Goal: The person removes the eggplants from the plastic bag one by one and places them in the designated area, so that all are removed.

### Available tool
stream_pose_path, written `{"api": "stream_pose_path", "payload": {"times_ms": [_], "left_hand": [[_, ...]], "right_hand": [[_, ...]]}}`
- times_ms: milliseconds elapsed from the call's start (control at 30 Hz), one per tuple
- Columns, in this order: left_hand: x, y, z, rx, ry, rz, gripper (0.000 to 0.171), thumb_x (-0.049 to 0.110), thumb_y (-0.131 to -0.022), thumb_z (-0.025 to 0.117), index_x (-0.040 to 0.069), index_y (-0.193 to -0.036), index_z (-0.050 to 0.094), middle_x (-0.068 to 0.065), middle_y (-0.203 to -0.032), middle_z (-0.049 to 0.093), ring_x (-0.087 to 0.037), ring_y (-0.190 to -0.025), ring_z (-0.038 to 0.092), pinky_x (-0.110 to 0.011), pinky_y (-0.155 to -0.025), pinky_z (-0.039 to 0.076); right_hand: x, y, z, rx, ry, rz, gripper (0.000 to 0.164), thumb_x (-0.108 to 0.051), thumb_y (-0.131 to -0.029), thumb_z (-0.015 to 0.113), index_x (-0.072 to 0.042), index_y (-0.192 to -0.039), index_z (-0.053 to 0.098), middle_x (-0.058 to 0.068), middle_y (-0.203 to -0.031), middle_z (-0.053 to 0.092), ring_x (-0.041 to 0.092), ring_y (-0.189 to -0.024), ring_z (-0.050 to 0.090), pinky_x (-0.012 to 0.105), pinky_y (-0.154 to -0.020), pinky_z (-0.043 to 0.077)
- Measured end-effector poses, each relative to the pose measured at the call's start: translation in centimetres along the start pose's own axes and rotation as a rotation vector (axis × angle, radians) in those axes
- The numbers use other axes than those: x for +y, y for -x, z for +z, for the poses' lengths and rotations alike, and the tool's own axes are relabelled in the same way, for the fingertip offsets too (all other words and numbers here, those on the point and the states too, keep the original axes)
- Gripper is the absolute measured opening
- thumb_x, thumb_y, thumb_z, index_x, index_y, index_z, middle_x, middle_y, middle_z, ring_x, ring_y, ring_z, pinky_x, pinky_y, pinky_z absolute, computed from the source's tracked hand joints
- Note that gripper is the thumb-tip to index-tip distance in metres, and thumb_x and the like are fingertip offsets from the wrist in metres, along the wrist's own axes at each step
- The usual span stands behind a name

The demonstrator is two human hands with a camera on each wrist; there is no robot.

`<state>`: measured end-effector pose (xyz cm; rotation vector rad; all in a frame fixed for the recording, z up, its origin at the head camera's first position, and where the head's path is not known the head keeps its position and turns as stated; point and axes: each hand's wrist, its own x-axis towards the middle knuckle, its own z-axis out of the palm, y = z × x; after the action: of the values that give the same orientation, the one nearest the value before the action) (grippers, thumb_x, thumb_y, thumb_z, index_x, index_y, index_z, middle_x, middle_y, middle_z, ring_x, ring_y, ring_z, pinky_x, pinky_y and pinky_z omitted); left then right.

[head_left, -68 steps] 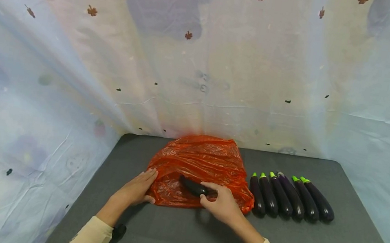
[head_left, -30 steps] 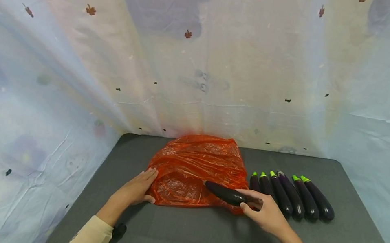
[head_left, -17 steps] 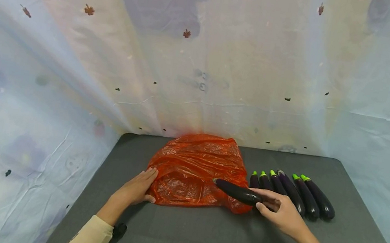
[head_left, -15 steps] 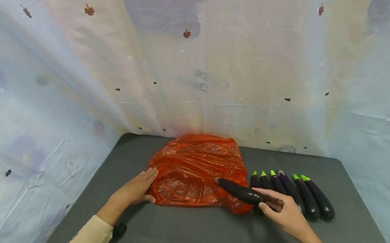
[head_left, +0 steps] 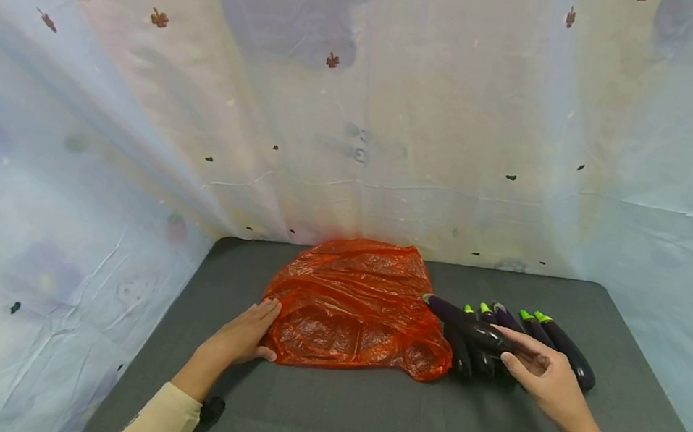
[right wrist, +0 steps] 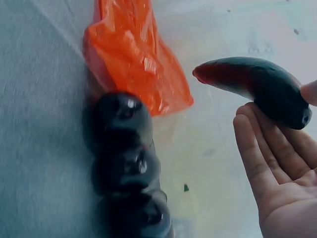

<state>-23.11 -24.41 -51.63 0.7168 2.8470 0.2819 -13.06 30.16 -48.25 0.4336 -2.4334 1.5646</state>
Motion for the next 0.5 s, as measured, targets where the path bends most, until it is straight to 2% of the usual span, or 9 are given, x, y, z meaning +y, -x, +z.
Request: {"api": "stream_pose_path", "payload": {"times_ms": [200,267,433,500], "left_hand": [[-0.1,-0.1,0.1,-0.006,-0.008,0.002,0.101,0.034,-0.090,0.086,-0.012,-0.163,0.032,-0.030,-0.171,0.030,-0.045,-0.160,0.027,-0.057,-0.130,0.024],[-0.2,-0.1,0.1,-0.009,-0.006,0.001,0.102,0.035,-0.090,0.086,-0.011,-0.163,0.032,-0.030,-0.171,0.029,-0.045,-0.160,0.026,-0.057,-0.131,0.023],[-0.3,-0.1,0.1,-0.006,0.001,0.002,0.103,0.035,-0.089,0.086,-0.012,-0.163,0.032,-0.030,-0.171,0.029,-0.045,-0.160,0.027,-0.057,-0.131,0.023],[-0.2,-0.1,0.1,-0.005,0.000,0.006,0.103,0.036,-0.089,0.086,-0.012,-0.162,0.032,-0.030,-0.171,0.030,-0.045,-0.160,0.027,-0.058,-0.131,0.023]], "right_hand": [[0.8,0.6,-1.3,0.064,0.053,0.044,0.044,-0.007,-0.107,0.067,-0.009,-0.151,0.063,-0.017,-0.146,0.062,-0.015,-0.120,0.061,0.008,-0.089,0.054],[1.1,0.7,-1.8,0.092,0.061,0.061,0.044,-0.008,-0.107,0.067,-0.010,-0.151,0.064,-0.017,-0.144,0.063,-0.015,-0.117,0.061,0.008,-0.088,0.054],[2.1,1.1,-3.1,0.163,0.107,0.081,0.045,-0.010,-0.107,0.068,-0.005,-0.151,0.062,-0.033,-0.134,0.055,-0.020,-0.114,0.058,0.005,-0.085,0.052],[2.5,1.3,-3.6,0.188,0.125,0.085,0.045,-0.011,-0.107,0.068,-0.004,-0.151,0.062,-0.035,-0.132,0.054,-0.021,-0.114,0.057,0.003,-0.086,0.051]]}}
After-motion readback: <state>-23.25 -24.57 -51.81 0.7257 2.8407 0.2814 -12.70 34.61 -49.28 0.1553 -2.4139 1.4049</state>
